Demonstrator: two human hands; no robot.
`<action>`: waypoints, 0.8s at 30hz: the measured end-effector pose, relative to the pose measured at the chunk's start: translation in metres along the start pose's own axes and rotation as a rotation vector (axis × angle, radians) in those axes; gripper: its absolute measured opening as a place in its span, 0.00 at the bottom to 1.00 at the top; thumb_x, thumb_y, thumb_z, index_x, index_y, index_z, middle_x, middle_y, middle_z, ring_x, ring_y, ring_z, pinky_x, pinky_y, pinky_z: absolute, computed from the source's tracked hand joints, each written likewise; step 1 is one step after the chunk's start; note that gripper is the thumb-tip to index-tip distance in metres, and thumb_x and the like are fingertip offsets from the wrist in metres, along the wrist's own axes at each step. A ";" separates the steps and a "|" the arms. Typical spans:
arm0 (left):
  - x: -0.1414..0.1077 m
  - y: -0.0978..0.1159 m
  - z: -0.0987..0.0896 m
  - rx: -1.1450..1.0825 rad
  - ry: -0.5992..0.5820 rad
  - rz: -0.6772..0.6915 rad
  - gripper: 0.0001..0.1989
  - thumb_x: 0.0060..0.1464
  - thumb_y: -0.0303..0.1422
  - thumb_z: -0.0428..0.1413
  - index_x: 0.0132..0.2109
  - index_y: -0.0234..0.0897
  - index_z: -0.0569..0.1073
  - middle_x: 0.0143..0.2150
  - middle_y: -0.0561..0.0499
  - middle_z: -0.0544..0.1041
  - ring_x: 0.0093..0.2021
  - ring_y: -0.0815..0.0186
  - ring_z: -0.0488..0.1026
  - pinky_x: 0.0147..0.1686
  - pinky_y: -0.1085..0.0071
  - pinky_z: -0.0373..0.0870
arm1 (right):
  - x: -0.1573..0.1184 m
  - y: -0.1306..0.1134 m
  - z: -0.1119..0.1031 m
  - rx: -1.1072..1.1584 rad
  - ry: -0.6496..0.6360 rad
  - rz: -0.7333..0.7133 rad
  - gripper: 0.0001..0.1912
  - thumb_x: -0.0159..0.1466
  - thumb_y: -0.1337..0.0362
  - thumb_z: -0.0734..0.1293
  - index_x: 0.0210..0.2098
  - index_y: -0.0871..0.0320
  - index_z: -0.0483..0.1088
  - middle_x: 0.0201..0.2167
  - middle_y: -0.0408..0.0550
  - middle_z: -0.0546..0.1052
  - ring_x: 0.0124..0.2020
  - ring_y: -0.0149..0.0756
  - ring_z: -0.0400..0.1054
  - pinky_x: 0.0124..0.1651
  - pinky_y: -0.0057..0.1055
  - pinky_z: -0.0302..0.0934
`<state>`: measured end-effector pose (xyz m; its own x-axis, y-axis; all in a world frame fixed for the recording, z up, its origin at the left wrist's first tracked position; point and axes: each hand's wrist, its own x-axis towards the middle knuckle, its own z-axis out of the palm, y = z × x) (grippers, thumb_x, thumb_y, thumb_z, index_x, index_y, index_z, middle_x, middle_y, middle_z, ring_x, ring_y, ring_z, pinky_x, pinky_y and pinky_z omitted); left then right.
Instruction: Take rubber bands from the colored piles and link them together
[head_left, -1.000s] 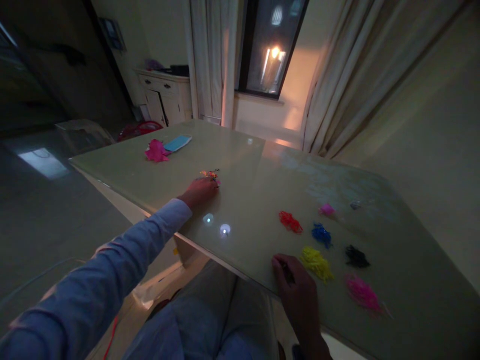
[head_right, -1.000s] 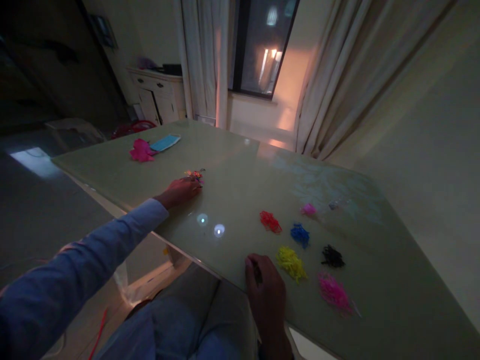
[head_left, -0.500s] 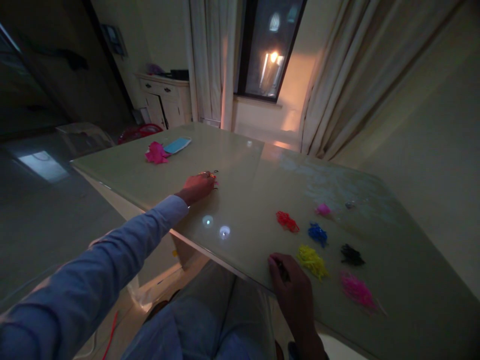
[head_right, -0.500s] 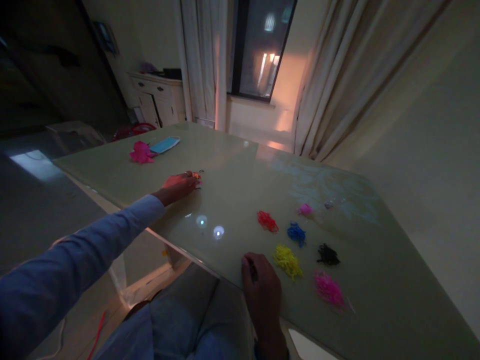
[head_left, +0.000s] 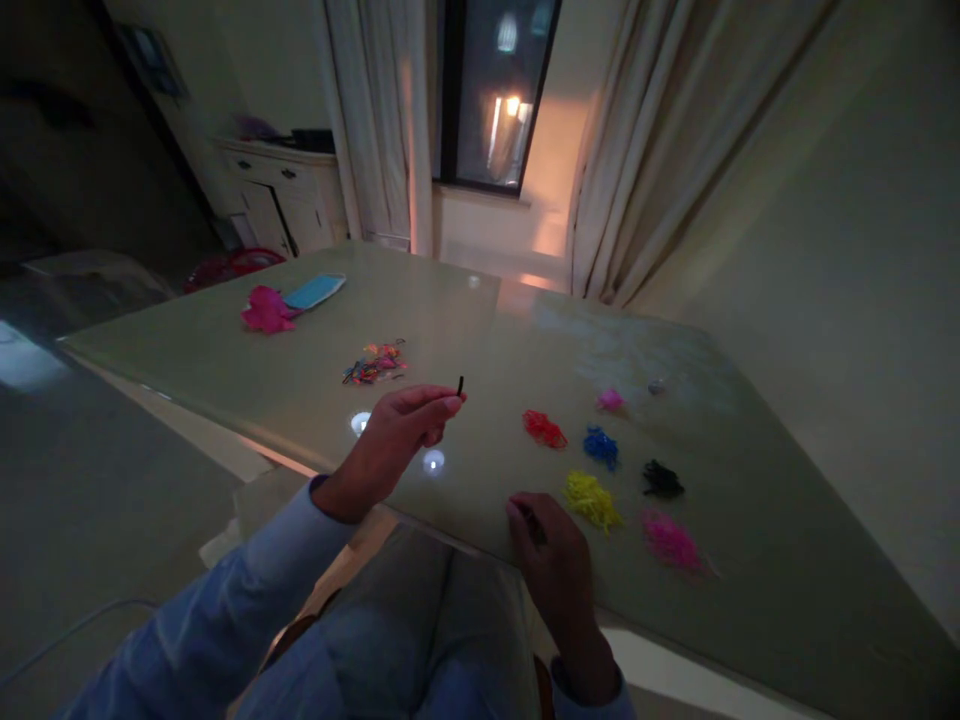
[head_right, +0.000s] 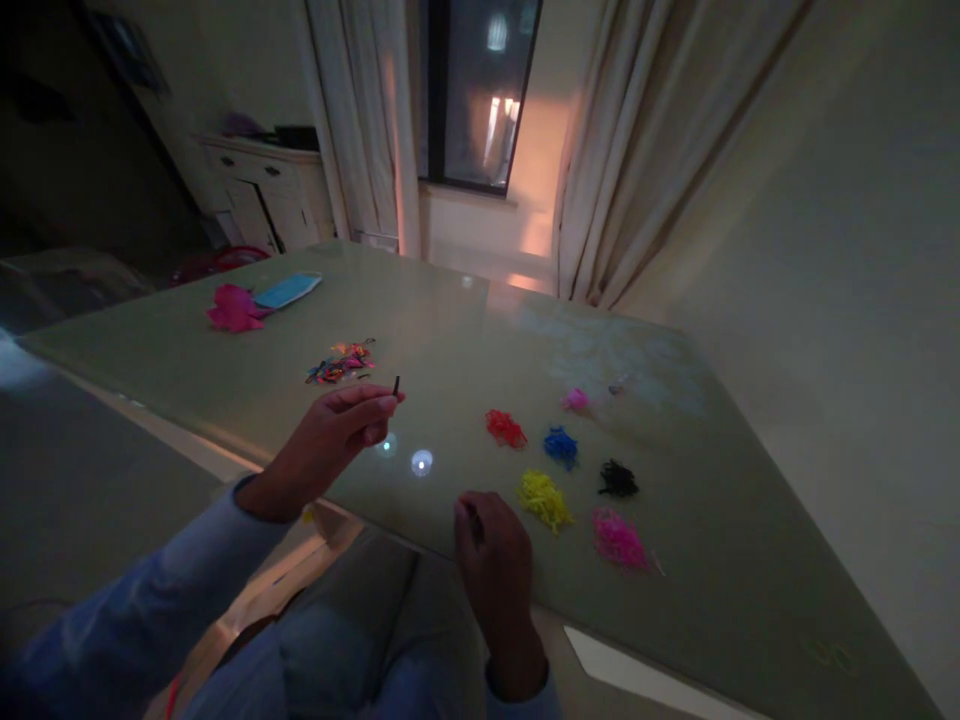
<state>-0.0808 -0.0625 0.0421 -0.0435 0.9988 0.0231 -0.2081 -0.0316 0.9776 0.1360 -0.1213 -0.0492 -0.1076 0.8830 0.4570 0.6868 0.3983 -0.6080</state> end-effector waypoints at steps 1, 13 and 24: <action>-0.002 -0.001 0.006 0.004 -0.018 -0.017 0.15 0.45 0.41 0.65 0.36 0.34 0.81 0.19 0.56 0.65 0.21 0.74 0.59 0.21 0.75 0.55 | 0.000 0.000 0.000 0.001 0.000 0.004 0.11 0.68 0.61 0.60 0.35 0.57 0.73 0.29 0.47 0.78 0.29 0.34 0.71 0.34 0.28 0.64; -0.013 -0.029 0.081 -0.088 -0.287 -0.204 0.11 0.41 0.38 0.69 0.31 0.36 0.82 0.21 0.54 0.71 0.22 0.74 0.61 0.23 0.75 0.57 | -0.001 -0.007 0.001 -0.025 -0.005 0.069 0.09 0.67 0.65 0.61 0.34 0.56 0.73 0.27 0.45 0.76 0.28 0.34 0.70 0.33 0.28 0.60; -0.009 -0.042 0.118 -0.032 -0.376 -0.342 0.13 0.35 0.39 0.70 0.28 0.36 0.82 0.16 0.57 0.66 0.18 0.76 0.56 0.18 0.75 0.47 | -0.001 -0.004 0.004 -0.081 0.009 0.062 0.10 0.61 0.71 0.61 0.35 0.58 0.73 0.29 0.50 0.78 0.30 0.38 0.72 0.33 0.29 0.61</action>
<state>0.0434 -0.0660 0.0252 0.3859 0.8965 -0.2177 -0.1793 0.3044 0.9355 0.1303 -0.1230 -0.0494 -0.0566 0.9027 0.4265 0.7477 0.3214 -0.5811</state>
